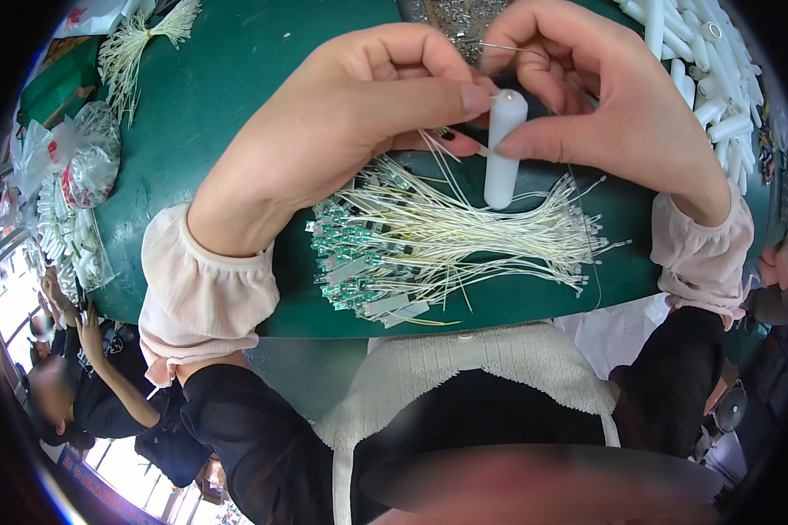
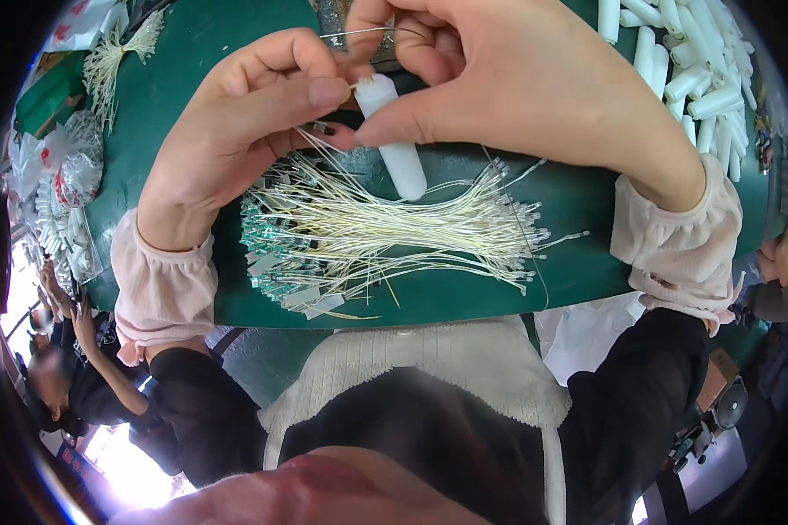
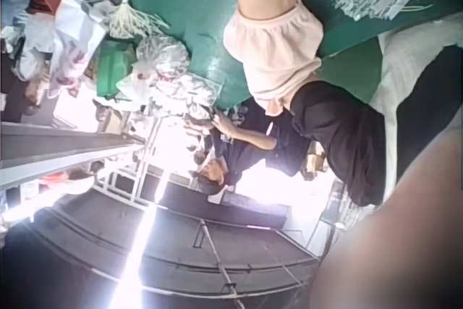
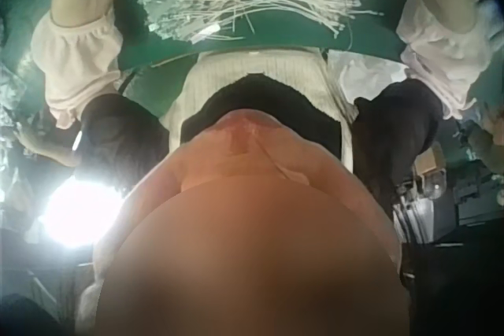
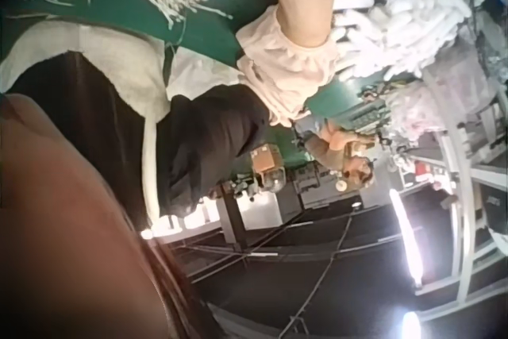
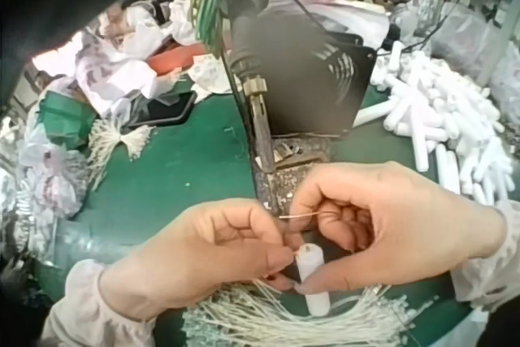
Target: Threading thin wires through small plastic tubes and organizing them into bundles.
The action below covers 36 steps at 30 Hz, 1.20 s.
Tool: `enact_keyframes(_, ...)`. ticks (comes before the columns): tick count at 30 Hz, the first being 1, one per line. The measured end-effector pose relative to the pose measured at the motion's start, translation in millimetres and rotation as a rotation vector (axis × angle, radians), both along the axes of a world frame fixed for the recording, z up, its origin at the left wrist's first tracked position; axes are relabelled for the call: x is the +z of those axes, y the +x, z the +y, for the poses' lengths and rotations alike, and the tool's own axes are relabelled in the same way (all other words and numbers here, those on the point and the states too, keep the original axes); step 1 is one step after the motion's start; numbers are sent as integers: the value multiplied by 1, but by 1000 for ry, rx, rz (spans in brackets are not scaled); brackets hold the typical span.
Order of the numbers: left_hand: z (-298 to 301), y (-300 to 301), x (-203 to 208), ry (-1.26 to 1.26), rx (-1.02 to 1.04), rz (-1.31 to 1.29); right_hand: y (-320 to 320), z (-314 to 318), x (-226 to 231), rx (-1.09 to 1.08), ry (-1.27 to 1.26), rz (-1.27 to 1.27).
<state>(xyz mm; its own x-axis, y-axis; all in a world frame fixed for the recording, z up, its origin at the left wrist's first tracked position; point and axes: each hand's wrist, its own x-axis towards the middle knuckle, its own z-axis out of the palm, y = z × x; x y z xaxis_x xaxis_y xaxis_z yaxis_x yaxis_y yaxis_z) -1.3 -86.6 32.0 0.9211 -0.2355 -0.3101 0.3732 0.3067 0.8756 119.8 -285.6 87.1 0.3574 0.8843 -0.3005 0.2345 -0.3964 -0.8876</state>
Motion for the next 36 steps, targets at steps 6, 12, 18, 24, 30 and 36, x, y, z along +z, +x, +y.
enact_keyframes(6,-1,-5,-5,-90,0,-2,4,2,2,-32,-102,161)
enact_keyframes(12,-1,-4,-8,-144,7,-48,2,1,-12,19,-17,-22)
enact_keyframes(18,-1,-6,-11,-154,86,-64,6,3,-2,-67,-45,102)
enact_keyframes(24,0,-5,-12,-176,189,57,3,7,-12,-106,-47,94)
enact_keyframes(30,-1,3,-2,-260,270,134,2,0,-34,-199,299,-83)
enact_keyframes(36,6,16,-20,-277,89,-413,7,-10,-40,-109,356,-270)
